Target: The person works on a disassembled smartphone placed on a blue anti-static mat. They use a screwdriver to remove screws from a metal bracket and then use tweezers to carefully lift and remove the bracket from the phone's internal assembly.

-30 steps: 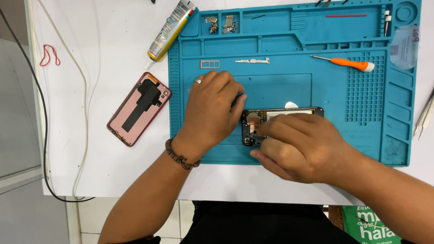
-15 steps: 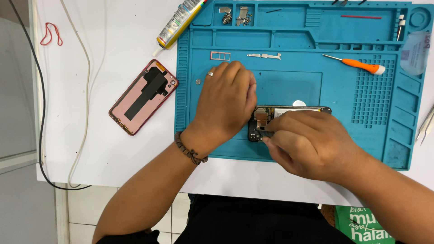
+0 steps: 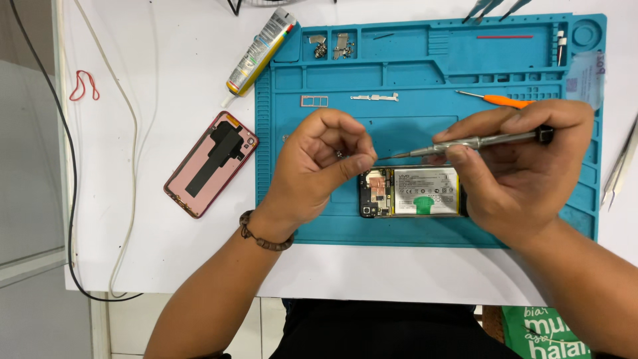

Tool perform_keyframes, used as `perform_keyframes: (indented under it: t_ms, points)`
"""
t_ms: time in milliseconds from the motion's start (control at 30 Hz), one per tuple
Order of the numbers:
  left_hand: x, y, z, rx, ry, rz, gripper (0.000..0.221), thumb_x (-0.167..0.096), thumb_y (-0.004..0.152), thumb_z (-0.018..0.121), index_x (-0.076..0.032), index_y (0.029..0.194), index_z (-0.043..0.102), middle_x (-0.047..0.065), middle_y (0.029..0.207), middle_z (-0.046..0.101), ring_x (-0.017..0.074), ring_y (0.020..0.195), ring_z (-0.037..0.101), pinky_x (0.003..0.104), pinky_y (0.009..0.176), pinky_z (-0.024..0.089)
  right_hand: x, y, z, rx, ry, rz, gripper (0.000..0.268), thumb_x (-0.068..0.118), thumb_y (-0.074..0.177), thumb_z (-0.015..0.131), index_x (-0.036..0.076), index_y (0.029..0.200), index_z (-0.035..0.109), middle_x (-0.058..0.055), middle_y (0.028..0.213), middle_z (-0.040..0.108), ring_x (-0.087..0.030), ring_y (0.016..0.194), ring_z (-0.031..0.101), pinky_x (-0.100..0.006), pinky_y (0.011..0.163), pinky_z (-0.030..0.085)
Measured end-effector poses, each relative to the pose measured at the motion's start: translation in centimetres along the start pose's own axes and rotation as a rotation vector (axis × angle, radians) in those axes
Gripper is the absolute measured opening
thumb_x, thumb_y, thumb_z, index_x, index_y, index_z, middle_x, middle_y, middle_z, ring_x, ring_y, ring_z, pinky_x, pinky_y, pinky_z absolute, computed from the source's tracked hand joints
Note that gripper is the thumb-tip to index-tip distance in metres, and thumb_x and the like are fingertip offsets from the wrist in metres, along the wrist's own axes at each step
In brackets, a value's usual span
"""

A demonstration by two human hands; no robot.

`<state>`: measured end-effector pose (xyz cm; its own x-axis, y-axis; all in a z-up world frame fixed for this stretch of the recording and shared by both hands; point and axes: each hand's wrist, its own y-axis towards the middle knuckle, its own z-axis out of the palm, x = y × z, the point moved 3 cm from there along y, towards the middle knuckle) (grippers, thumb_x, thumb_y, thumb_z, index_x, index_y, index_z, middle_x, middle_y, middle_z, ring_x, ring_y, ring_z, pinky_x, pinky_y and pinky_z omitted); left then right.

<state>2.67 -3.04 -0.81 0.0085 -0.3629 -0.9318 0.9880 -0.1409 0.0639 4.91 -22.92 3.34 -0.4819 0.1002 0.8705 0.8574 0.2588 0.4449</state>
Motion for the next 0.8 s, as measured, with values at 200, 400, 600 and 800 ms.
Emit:
perform_keyframes:
  t_ms: [200, 400, 600, 800]
  points:
    - [0.8, 0.1, -0.3, 0.026, -0.099, -0.039, 0.021, -0.008, 0.087, 0.069, -0.010, 0.104, 0.056, 0.007, 0.089, 0.065, 0.0148, 0.083, 0.063, 0.026, 0.077, 0.057, 0.2, 0.1, 0.1, 0.026, -0.008, -0.033, 0.039, 0.005, 0.089, 0.058, 0.008, 0.105, 0.022, -0.027, 0.082, 0.056, -0.031, 0.075, 0.067, -0.026, 0.048, 0.049]
    - [0.5, 0.0, -0.1, 0.042, -0.041, -0.032, 0.022, -0.010, 0.087, 0.069, -0.011, 0.103, 0.055, 0.005, 0.088, 0.065, 0.0135, 0.080, 0.063, 0.024, 0.075, 0.056, 0.0, 0.0, 0.0, 0.021, -0.035, -0.084, 0.038, 0.005, 0.089, 0.058, 0.007, 0.104, 0.023, -0.022, 0.077, 0.053, -0.030, 0.074, 0.067, -0.026, 0.045, 0.045]
    - [0.4, 0.0, -0.1, 0.030, -0.038, -0.012, 0.022, -0.007, 0.087, 0.068, -0.010, 0.104, 0.054, 0.006, 0.089, 0.064, 0.0136, 0.082, 0.062, 0.024, 0.076, 0.055, -0.7, -0.2, -0.3, 0.084, -0.007, -0.181, 0.044, -0.003, 0.083, 0.063, 0.006, 0.102, 0.024, -0.023, 0.075, 0.053, -0.035, 0.077, 0.069, -0.035, 0.061, 0.058]
    - [0.3, -0.1, -0.1, -0.034, 0.044, 0.007, 0.022, -0.008, 0.087, 0.069, -0.011, 0.102, 0.054, 0.006, 0.087, 0.065, 0.0129, 0.083, 0.063, 0.023, 0.075, 0.055, -0.6, -0.7, -0.7, 0.185, -0.003, -0.274, 0.044, -0.012, 0.075, 0.067, 0.003, 0.091, 0.028, -0.037, 0.088, 0.058, -0.041, 0.086, 0.069, -0.040, 0.066, 0.061]
